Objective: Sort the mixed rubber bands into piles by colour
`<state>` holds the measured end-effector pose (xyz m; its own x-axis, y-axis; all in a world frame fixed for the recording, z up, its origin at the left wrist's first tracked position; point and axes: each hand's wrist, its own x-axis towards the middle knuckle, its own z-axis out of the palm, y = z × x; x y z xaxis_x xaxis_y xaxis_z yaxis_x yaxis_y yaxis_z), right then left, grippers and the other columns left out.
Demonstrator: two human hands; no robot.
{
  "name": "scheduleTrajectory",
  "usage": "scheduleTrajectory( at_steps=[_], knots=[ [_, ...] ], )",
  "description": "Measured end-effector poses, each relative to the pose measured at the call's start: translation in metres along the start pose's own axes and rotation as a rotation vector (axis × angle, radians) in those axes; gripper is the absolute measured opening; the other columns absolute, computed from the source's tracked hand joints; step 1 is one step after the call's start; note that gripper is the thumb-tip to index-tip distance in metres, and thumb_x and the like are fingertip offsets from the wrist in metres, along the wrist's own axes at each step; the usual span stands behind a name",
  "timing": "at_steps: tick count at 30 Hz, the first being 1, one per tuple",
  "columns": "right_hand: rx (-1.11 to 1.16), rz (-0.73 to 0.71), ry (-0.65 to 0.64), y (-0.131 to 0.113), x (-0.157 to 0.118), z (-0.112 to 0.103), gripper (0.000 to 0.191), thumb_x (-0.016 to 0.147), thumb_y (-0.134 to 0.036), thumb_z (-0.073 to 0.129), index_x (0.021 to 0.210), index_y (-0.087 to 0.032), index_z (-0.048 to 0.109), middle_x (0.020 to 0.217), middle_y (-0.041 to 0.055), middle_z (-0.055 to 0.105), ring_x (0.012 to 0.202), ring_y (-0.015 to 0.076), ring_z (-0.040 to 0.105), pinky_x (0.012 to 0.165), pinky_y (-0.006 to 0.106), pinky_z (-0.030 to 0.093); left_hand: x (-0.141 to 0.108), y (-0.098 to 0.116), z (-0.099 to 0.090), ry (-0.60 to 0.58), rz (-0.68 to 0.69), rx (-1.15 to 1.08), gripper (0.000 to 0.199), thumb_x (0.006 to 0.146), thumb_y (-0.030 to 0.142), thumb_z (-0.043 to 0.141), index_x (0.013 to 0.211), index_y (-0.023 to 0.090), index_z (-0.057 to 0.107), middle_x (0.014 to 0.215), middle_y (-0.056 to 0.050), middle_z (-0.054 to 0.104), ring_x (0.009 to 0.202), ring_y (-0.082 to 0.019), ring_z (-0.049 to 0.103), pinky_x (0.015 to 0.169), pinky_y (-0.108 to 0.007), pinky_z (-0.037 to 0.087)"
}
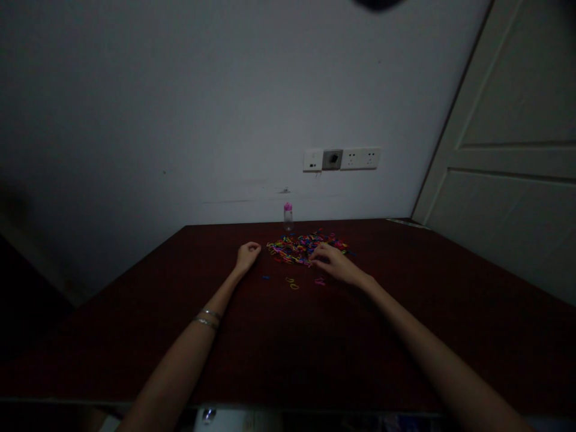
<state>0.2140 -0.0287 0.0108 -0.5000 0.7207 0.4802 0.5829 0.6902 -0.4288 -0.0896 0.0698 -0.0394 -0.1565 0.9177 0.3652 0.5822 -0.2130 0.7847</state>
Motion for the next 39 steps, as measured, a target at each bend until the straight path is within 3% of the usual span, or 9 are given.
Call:
scheduleTrajectory(
  at_steps=[4,9,12,21,33,39],
  knots=[
    [-0.039,0.016,0.079,0.017,-0.002,-0.018,0.014,0.082,-0.025,0.051,0.086,-0.019,0.063,0.09,0.0054,0.057,0.085,0.0165,0.055,0.079,0.031,0.044,-0.008,0.012,-0.001,-0.129,0.102,0.087,0.029,0.067,0.036,0.056,0.077,0.012,0.069,0.053,0.001,0.053,0.05,-0.01,0.045,0.05,-0.021,0.033],
    [-0.079,0.06,0.167,0.032,-0.007,-0.033,0.017,0.082,-0.029,0.05,0.084,-0.019,0.064,0.087,0.0053,0.06,0.081,0.0164,0.057,0.075,0.03,0.045,-0.016,0.022,0.0,-0.369,0.299,0.202,0.036,0.072,0.039,0.054,0.093,0.014,0.069,0.06,0.0,0.057,0.054,-0.01,0.046,0.052,-0.021,0.033],
    [-0.099,0.098,0.203,0.04,-0.01,-0.038,0.018,0.082,-0.03,0.05,0.083,-0.019,0.064,0.086,0.0053,0.062,0.079,0.0167,0.058,0.074,0.031,0.046,-0.017,0.023,0.002,-0.448,0.345,0.297,0.035,0.073,0.037,0.054,0.098,0.018,0.069,0.07,-0.002,0.062,0.061,-0.012,0.051,0.055,-0.021,0.035],
    [-0.069,0.205,0.259,0.061,-0.017,-0.05,0.019,0.079,-0.03,0.051,0.085,-0.018,0.065,0.086,0.0059,0.065,0.078,0.0176,0.06,0.071,0.031,0.048,-0.018,0.022,0.004,-0.459,0.332,0.411,0.028,0.077,0.033,0.051,0.094,0.02,0.069,0.084,-0.004,0.067,0.073,-0.015,0.057,0.064,-0.022,0.039],
    [-0.127,0.26,0.262,0.077,-0.025,-0.056,0.02,0.079,-0.029,0.05,0.083,-0.018,0.066,0.087,0.0068,0.067,0.079,0.0188,0.061,0.074,0.032,0.048,-0.024,0.029,0.002,-0.412,0.334,0.324,0.021,0.075,0.03,0.051,0.081,0.017,0.067,0.067,-0.002,0.059,0.061,-0.013,0.051,0.055,-0.021,0.034],
    [-0.172,0.31,0.307,0.084,-0.032,-0.066,0.023,0.078,-0.029,0.049,0.083,-0.017,0.067,0.088,0.0076,0.068,0.081,0.0199,0.062,0.075,0.032,0.047,-0.033,0.059,0.018,-0.404,0.396,0.19,0.023,0.076,0.031,0.052,0.079,0.014,0.067,0.059,0.001,0.053,0.056,-0.011,0.045,0.055,-0.02,0.032]
  ],
)
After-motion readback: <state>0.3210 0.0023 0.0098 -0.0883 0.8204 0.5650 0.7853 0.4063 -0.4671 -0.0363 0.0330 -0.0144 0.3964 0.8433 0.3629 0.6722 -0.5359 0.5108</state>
